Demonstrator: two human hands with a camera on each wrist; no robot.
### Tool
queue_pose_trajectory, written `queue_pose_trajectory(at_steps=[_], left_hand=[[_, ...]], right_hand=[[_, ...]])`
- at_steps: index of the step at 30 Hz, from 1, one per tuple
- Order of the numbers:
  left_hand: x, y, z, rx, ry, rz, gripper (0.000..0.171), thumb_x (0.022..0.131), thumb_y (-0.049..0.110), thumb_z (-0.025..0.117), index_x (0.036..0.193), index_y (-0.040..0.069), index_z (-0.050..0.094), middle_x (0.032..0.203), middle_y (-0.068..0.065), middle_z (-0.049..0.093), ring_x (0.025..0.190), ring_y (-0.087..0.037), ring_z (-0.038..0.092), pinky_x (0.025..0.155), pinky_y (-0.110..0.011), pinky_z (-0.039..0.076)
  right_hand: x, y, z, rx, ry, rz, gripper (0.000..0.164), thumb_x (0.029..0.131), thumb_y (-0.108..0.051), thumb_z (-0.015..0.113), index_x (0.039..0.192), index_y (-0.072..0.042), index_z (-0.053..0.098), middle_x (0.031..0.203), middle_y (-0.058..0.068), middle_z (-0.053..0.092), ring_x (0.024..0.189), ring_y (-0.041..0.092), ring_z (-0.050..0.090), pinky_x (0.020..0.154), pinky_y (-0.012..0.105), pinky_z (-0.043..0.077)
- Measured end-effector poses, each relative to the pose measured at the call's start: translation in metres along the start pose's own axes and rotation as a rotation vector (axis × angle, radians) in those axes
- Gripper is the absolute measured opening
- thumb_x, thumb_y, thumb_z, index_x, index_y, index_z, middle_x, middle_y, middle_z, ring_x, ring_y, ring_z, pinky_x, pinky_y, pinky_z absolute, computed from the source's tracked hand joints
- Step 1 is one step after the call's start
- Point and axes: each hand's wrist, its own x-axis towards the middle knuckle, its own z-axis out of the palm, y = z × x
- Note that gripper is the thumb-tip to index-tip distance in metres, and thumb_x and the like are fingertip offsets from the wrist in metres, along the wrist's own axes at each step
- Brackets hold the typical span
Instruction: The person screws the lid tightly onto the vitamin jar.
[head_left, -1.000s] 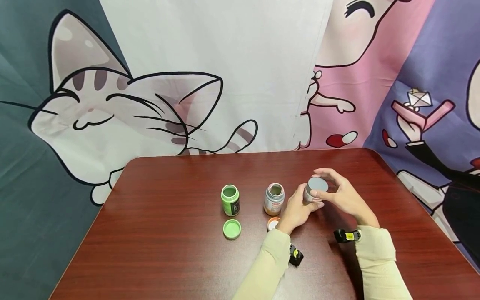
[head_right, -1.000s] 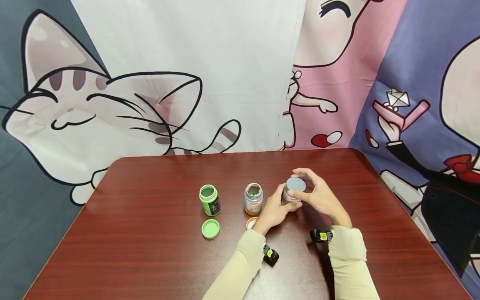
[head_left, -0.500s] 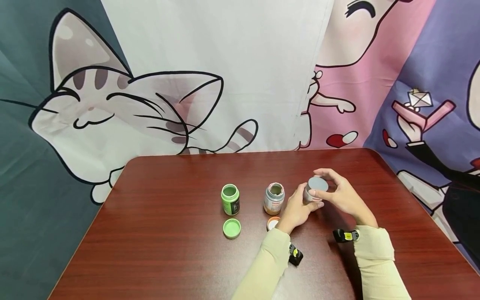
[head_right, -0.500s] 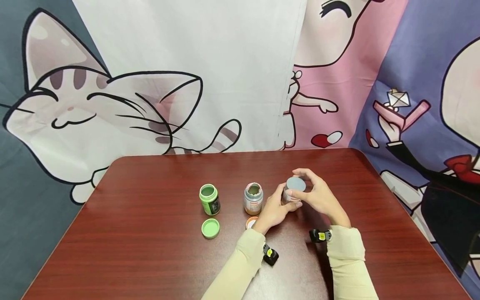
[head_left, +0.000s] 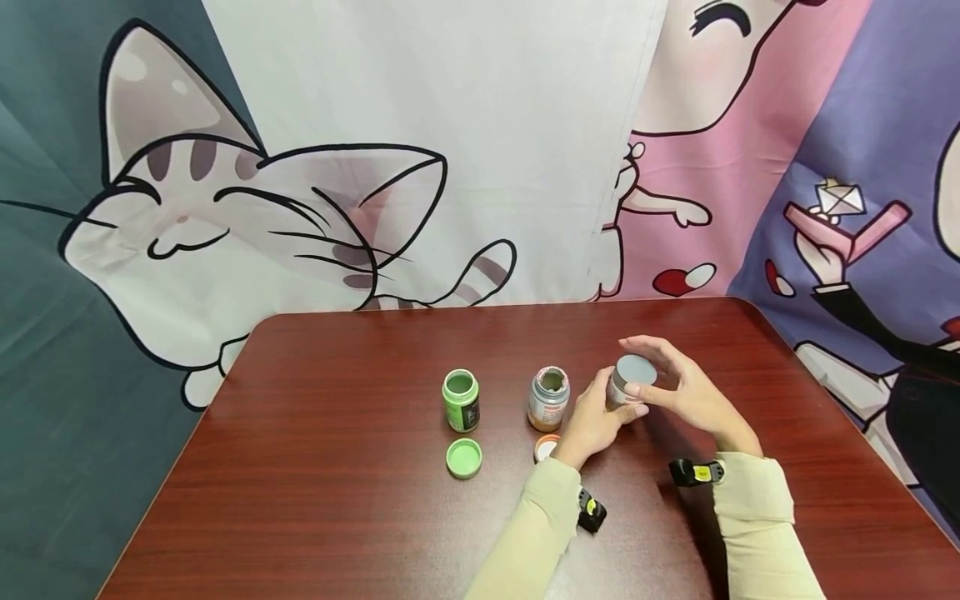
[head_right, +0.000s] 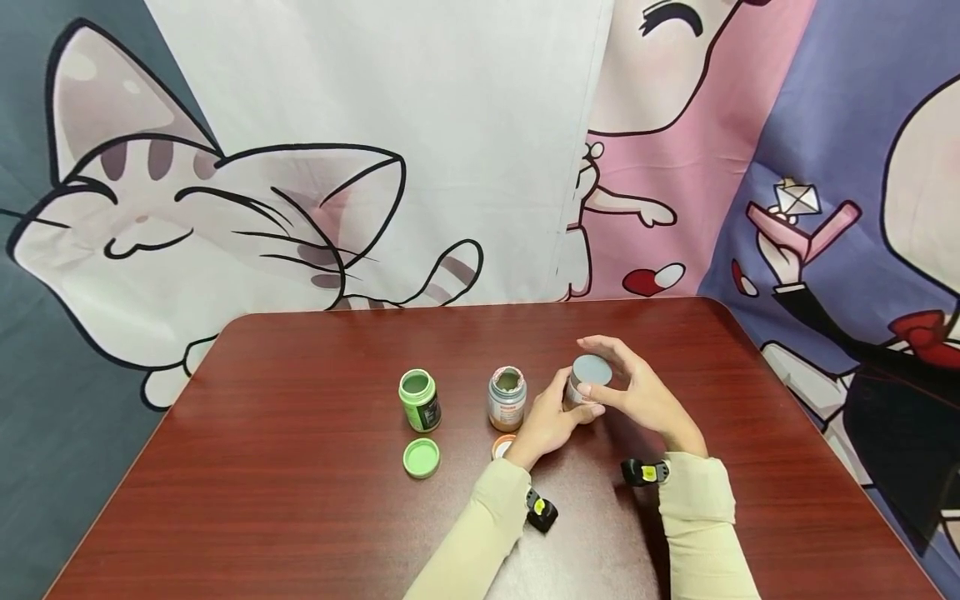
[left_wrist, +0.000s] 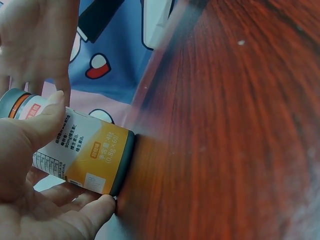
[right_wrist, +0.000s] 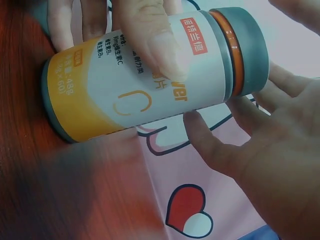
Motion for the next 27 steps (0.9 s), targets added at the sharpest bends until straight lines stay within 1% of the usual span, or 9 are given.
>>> queue_pose_trajectory(at_steps=[3,5,10,15,19,24,27], left_hand=[[-0.0003,0.0,0.0,0.006,-0.003,0.005,0.062,0.078,0.052,0.064,0.132,0.035,0.039,0.128,0.012,0.049,0.113,-0.006,0.048,0.092,-0.031,0.041],[-0.0002,-0.0003,0.0002,0.005,-0.003,0.011,0.062,0.078,0.052,0.064,0.132,0.035,0.039,0.127,0.011,0.05,0.113,-0.006,0.048,0.092,-0.03,0.041],[0.0001,-0.0008,0.0006,-0.005,0.0,0.013,0.062,0.078,0.05,0.066,0.131,0.035,0.04,0.127,0.011,0.05,0.113,-0.006,0.048,0.092,-0.03,0.041],[0.0007,-0.0008,0.0012,-0.013,0.003,0.013,0.06,0.079,0.047,0.067,0.131,0.035,0.04,0.126,0.011,0.051,0.112,-0.006,0.049,0.091,-0.031,0.041],[0.0002,-0.0009,0.0015,-0.012,-0.002,0.009,0.061,0.079,0.047,0.067,0.132,0.034,0.04,0.126,0.011,0.05,0.112,-0.006,0.049,0.091,-0.031,0.041],[0.0001,-0.0002,0.0012,-0.012,0.003,0.009,0.061,0.079,0.045,0.067,0.132,0.035,0.04,0.126,0.011,0.051,0.112,-0.006,0.049,0.091,-0.031,0.041],[0.0007,-0.0001,0.0013,-0.01,0.006,0.011,0.06,0.079,0.046,0.068,0.131,0.035,0.04,0.125,0.012,0.051,0.112,-0.006,0.049,0.091,-0.03,0.041]], right_hand=[[0.0,0.0032,-0.0004,0.03,-0.038,-0.026,0.057,0.083,-0.004,0.066,0.134,-0.009,0.042,0.131,0.005,0.048,0.111,0.018,0.049,0.087,0.018,0.041],[-0.0001,0.0038,-0.0004,0.045,-0.055,-0.04,0.055,0.083,-0.004,0.065,0.133,-0.007,0.042,0.13,0.006,0.048,0.109,0.018,0.05,0.086,0.018,0.041],[-0.0006,0.0042,-0.0009,0.052,-0.067,-0.066,0.053,0.083,0.0,0.063,0.132,-0.003,0.042,0.129,0.009,0.049,0.11,0.019,0.05,0.087,0.019,0.041],[-0.0012,0.0052,-0.0014,0.054,-0.07,-0.063,0.052,0.084,0.0,0.062,0.132,-0.003,0.042,0.128,0.01,0.049,0.109,0.019,0.05,0.085,0.019,0.043],[-0.0013,0.0047,-0.0009,0.057,-0.063,-0.056,0.051,0.085,-0.001,0.062,0.132,-0.003,0.042,0.128,0.01,0.049,0.107,0.019,0.051,0.084,0.02,0.044],[-0.0004,0.0024,0.0001,0.044,-0.033,-0.045,0.05,0.084,-0.003,0.064,0.13,-0.004,0.045,0.125,0.009,0.051,0.104,0.019,0.052,0.082,0.021,0.045],[-0.0003,0.0014,0.0004,0.036,-0.012,-0.032,0.05,0.083,-0.004,0.065,0.129,-0.005,0.046,0.124,0.011,0.052,0.101,0.02,0.053,0.079,0.023,0.046]])
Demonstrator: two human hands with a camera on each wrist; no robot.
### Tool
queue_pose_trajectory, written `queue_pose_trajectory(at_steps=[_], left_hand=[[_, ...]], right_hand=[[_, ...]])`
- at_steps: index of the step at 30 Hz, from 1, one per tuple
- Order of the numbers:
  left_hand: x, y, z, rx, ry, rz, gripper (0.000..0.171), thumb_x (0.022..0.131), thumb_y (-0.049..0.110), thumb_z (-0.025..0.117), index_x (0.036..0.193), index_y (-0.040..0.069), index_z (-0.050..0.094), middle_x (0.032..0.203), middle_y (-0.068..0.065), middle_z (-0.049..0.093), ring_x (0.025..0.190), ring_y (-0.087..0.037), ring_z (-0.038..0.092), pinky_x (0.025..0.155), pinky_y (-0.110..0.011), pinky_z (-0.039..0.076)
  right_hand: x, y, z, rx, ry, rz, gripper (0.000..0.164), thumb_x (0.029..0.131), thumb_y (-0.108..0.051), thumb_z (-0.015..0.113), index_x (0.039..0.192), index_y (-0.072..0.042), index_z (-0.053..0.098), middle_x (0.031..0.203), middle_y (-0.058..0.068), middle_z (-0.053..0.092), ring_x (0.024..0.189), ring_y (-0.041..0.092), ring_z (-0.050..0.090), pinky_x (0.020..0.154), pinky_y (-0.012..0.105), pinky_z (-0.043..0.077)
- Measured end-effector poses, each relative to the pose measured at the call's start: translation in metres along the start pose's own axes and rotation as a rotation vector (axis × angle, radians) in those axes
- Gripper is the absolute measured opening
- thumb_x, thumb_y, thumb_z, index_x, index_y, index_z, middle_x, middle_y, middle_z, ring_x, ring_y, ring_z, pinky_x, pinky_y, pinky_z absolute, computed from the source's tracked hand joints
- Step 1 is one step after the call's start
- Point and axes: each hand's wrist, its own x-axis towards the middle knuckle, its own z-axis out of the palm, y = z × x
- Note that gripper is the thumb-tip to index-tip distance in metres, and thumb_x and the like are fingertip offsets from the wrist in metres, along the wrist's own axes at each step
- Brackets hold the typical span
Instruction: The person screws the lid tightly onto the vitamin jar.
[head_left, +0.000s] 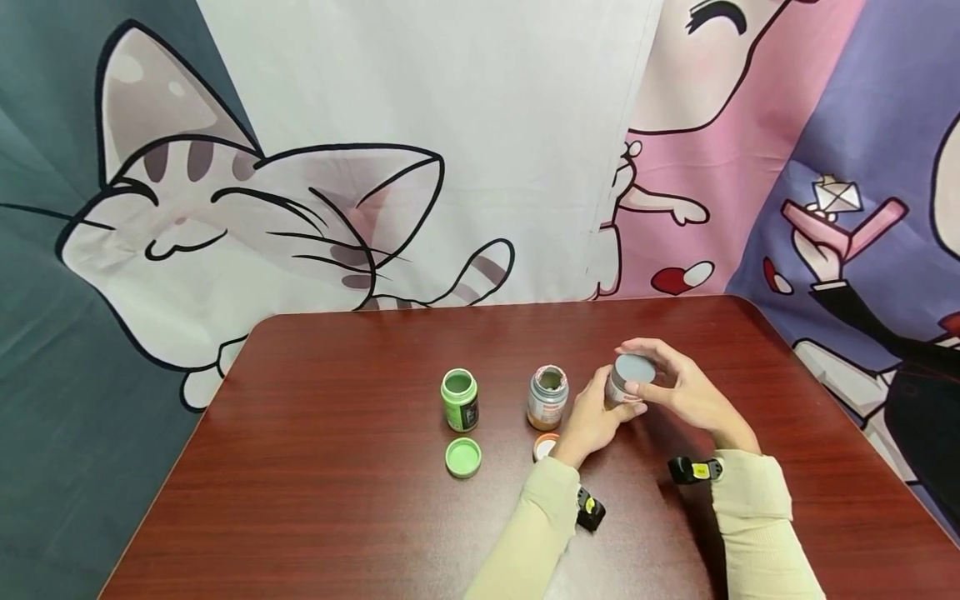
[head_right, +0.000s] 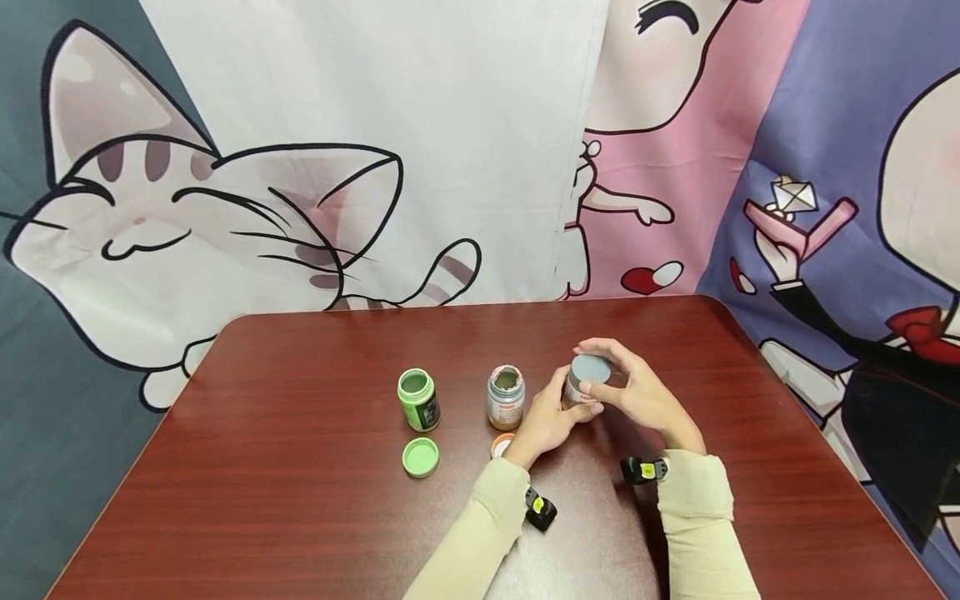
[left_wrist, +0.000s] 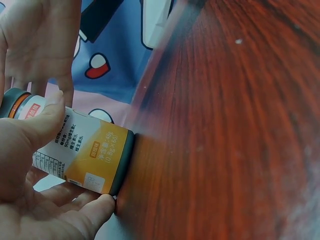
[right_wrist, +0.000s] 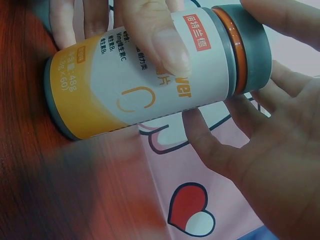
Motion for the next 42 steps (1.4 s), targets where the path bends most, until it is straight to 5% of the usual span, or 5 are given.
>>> queue_pose_trajectory(at_steps=[14,27,42], left_hand=[[-0.001,-0.001,-0.002,0.023,0.007,0.026,0.061,0.079,0.046,0.067,0.132,0.034,0.04,0.125,0.01,0.052,0.111,-0.006,0.05,0.091,-0.028,0.041],[-0.002,0.0,-0.003,0.03,0.014,0.029,0.058,0.079,0.046,0.067,0.13,0.035,0.041,0.124,0.012,0.052,0.111,-0.005,0.05,0.091,-0.029,0.042],[-0.003,-0.001,-0.004,0.024,0.002,0.025,0.06,0.079,0.05,0.065,0.131,0.037,0.04,0.126,0.011,0.051,0.111,-0.006,0.05,0.091,-0.03,0.042]], right_hand=[[0.001,0.0,0.003,0.003,0.091,0.104,0.052,0.078,-0.006,0.072,0.125,-0.008,0.049,0.118,0.011,0.055,0.092,0.015,0.059,0.073,0.022,0.049],[0.005,-0.032,0.012,-0.085,0.118,0.126,0.048,0.077,-0.004,0.072,0.12,-0.003,0.051,0.111,0.017,0.054,0.086,0.019,0.059,0.068,0.021,0.049],[0.003,0.006,0.004,-0.04,0.036,0.051,0.057,0.082,-0.01,0.068,0.133,-0.016,0.044,0.13,0.002,0.047,0.104,0.015,0.051,0.08,0.019,0.043]])
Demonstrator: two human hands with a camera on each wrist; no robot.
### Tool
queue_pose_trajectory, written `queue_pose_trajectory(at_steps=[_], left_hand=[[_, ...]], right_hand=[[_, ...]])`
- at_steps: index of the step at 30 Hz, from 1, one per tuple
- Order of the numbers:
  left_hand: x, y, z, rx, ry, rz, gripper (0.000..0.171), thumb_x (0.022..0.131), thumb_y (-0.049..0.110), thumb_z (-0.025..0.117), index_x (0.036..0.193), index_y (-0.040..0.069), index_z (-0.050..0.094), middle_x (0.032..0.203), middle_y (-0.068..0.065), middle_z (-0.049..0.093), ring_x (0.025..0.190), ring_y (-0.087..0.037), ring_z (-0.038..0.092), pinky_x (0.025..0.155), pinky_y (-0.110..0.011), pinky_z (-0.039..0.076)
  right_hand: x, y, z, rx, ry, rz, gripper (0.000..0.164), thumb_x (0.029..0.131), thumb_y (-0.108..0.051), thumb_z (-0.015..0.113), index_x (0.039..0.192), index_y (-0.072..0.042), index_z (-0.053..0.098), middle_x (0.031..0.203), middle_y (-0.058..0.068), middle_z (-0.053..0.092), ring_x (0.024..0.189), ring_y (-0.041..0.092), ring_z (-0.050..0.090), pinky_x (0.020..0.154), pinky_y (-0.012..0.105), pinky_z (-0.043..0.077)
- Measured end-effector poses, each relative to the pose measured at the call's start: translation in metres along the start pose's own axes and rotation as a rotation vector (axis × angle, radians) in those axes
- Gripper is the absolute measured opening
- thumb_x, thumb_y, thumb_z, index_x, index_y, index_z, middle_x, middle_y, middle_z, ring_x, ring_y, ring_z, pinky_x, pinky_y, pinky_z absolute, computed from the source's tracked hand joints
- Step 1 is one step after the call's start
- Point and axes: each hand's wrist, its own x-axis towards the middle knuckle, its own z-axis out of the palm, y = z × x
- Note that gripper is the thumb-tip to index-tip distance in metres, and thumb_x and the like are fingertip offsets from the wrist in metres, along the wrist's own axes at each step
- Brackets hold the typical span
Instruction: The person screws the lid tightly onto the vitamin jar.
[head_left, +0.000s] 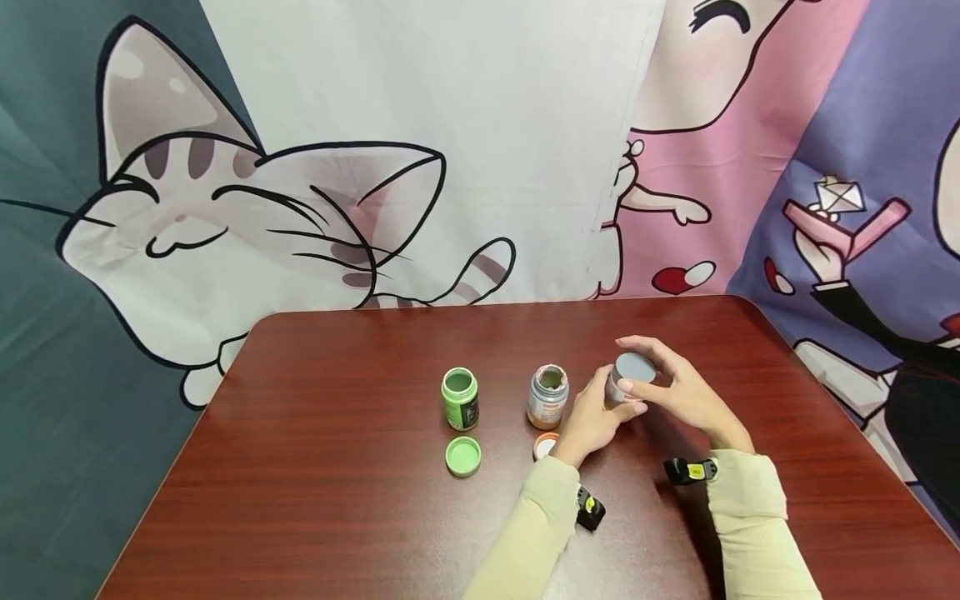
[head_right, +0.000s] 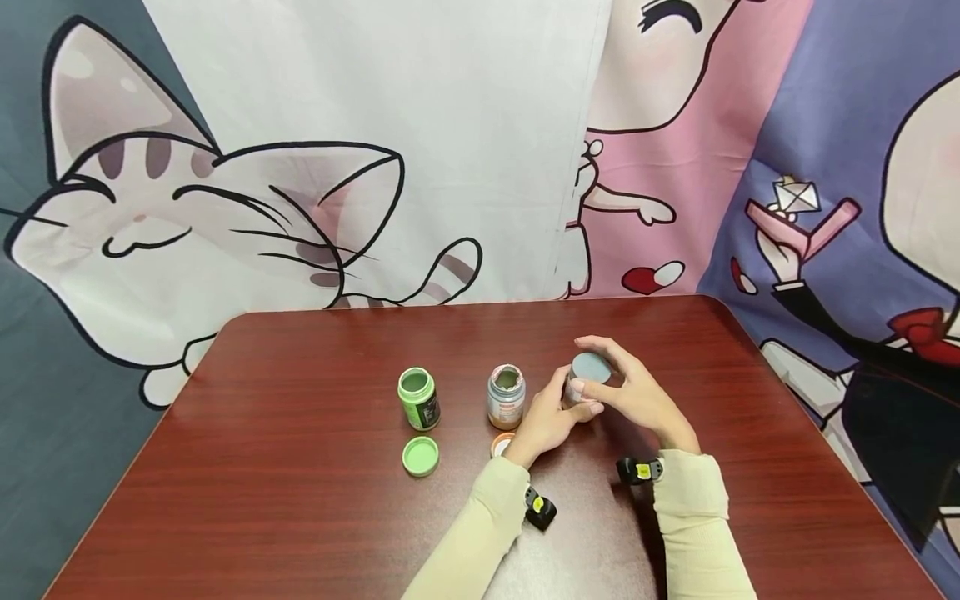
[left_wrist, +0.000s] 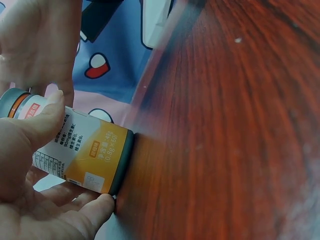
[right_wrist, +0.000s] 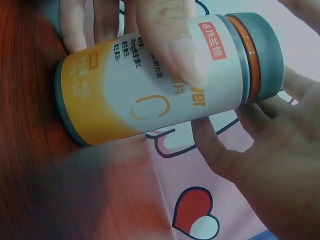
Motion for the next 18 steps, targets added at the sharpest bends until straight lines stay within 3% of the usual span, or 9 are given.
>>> queue_pose_trajectory(at_steps=[18], left_hand=[[0.0015,-0.0003,-0.0002,0.003,-0.007,-0.013,0.059,0.078,0.052,0.065,0.13,0.038,0.04,0.125,0.011,0.052,0.111,-0.006,0.05,0.09,-0.031,0.042]], right_hand=[[-0.0008,-0.0021,-0.0021,0.116,-0.047,-0.083,0.052,0.082,0.001,0.064,0.131,-0.001,0.045,0.128,0.011,0.049,0.106,0.02,0.051,0.083,0.019,0.044]])
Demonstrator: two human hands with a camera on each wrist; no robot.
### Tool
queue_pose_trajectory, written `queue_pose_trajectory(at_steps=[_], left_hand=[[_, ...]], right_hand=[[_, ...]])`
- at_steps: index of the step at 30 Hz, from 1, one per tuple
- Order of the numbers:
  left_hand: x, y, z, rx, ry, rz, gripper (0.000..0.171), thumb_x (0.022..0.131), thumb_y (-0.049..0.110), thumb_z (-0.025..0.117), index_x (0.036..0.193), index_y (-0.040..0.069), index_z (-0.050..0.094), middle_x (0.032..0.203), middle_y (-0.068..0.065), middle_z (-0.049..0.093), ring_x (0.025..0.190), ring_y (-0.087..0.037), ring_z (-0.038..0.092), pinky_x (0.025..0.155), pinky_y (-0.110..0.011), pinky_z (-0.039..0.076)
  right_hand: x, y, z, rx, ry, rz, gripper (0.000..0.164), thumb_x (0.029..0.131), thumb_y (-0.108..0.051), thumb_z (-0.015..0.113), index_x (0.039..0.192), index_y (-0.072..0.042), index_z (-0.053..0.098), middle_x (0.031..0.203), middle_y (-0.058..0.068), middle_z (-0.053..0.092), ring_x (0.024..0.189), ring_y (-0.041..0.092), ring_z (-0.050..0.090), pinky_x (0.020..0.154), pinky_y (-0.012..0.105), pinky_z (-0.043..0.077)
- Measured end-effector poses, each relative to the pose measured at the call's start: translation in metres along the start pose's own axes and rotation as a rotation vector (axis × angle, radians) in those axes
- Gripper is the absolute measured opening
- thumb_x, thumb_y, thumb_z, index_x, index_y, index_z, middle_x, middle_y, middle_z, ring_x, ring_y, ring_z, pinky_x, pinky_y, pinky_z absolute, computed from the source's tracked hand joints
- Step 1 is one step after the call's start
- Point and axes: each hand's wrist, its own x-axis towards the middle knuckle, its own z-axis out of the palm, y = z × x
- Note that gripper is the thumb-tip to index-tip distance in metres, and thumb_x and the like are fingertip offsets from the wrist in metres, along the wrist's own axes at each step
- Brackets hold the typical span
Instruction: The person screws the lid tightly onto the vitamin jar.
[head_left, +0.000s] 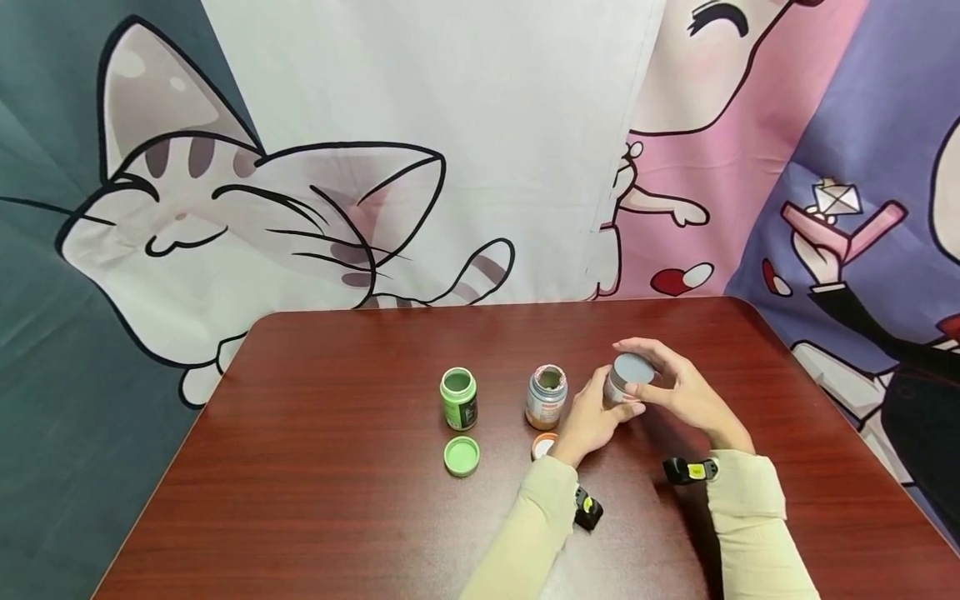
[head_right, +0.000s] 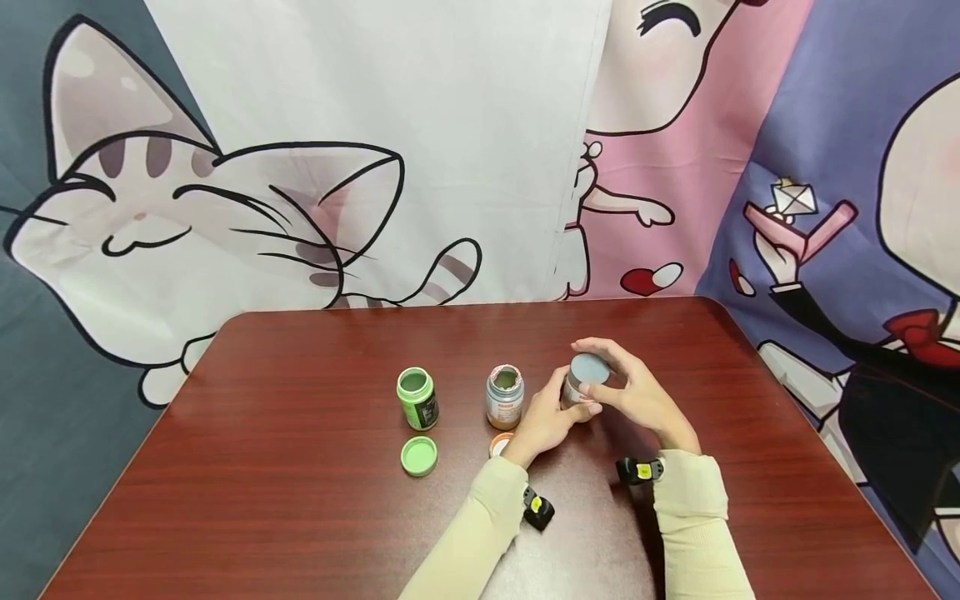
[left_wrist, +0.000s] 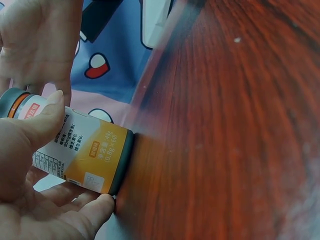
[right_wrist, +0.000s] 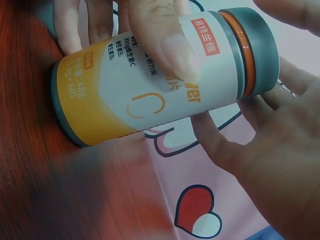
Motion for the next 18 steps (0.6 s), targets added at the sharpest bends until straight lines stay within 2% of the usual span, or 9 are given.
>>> queue_pose_trajectory(at_steps=[8,18], left_hand=[[0.0006,-0.0001,0.0016,0.002,-0.003,-0.013,0.061,0.079,0.05,0.065,0.132,0.037,0.039,0.125,0.011,0.051,0.111,-0.006,0.05,0.091,-0.031,0.042],[0.0004,0.0008,0.0006,-0.001,-0.009,-0.026,0.063,0.078,0.049,0.067,0.133,0.034,0.039,0.126,0.009,0.051,0.114,-0.008,0.049,0.093,-0.032,0.041]], right_hand=[[-0.0006,0.0012,-0.0013,0.012,-0.014,-0.02,0.05,0.082,0.007,0.06,0.129,0.002,0.045,0.126,0.013,0.05,0.105,0.021,0.052,0.084,0.02,0.043],[-0.0006,-0.0002,-0.0014,0.008,-0.02,0.003,0.049,0.082,0.008,0.058,0.129,0.003,0.045,0.124,0.012,0.051,0.1,0.019,0.053,0.08,0.021,0.045]])
